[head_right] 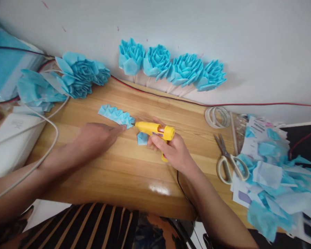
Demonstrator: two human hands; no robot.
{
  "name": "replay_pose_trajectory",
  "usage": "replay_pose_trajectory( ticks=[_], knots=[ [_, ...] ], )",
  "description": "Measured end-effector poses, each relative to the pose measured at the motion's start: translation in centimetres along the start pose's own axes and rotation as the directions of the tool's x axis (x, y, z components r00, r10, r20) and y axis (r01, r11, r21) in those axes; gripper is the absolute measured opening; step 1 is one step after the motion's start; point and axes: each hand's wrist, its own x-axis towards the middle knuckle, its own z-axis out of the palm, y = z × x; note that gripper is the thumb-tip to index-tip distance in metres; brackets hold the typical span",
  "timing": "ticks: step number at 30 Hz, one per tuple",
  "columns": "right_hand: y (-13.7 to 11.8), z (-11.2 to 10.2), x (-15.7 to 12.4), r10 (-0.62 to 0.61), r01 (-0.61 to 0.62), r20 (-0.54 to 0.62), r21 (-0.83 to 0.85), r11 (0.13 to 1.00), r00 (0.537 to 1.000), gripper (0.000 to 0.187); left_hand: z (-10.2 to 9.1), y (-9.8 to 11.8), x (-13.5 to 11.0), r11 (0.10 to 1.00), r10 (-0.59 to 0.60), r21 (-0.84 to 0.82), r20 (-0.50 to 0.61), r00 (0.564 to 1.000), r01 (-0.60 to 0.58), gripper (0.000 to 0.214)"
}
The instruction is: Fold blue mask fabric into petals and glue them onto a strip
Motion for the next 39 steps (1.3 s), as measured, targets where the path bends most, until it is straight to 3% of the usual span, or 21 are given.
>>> replay_pose_trajectory(
  ticks=[4, 11, 17, 27, 36, 39],
  knots=[
    [1.0, 0.6, 0.4, 0.001, -0.001, 0.020, 0.022, 1.000, 1.000, 0.032, -0.6, 0.8, 0.3, 0.973, 0.002, 0.228, 0.070, 0.998, -0.018, 0.039],
    [0.9, 0.9, 0.4, 0.042, -0.043, 0.024, 0.029, 0.999, 0.999, 0.032, -1.7, 1.5, 0.9, 0.947, 0.006, 0.316, 0.166, 0.986, -0.059, 0.042],
    [0.8, 1.0, 0.4, 0.070, -0.071, 0.023, 0.023, 0.997, 0.997, 0.032, -2.2, 2.0, 1.1, 0.937, -0.085, 0.348, 0.290, 0.953, -0.022, 0.047],
    [0.8, 0.9, 0.6, 0.033, -0.033, 0.006, -0.037, 0.999, 0.999, 0.024, -1.5, 1.2, 0.9, 0.992, -0.078, 0.105, 0.124, 0.989, 0.065, 0.040],
    [0.8, 0.8, 0.8, 0.038, -0.041, -0.044, -0.069, 0.997, 0.998, 0.025, -1.5, 1.3, 0.9, 0.986, -0.125, 0.131, 0.204, 0.971, 0.100, 0.042],
    [0.6, 0.8, 0.8, 0.064, -0.068, -0.067, -0.061, 0.996, 0.996, 0.033, -1.4, 1.2, 0.9, 0.985, -0.118, 0.147, 0.205, 0.972, 0.088, 0.041]
  ],
)
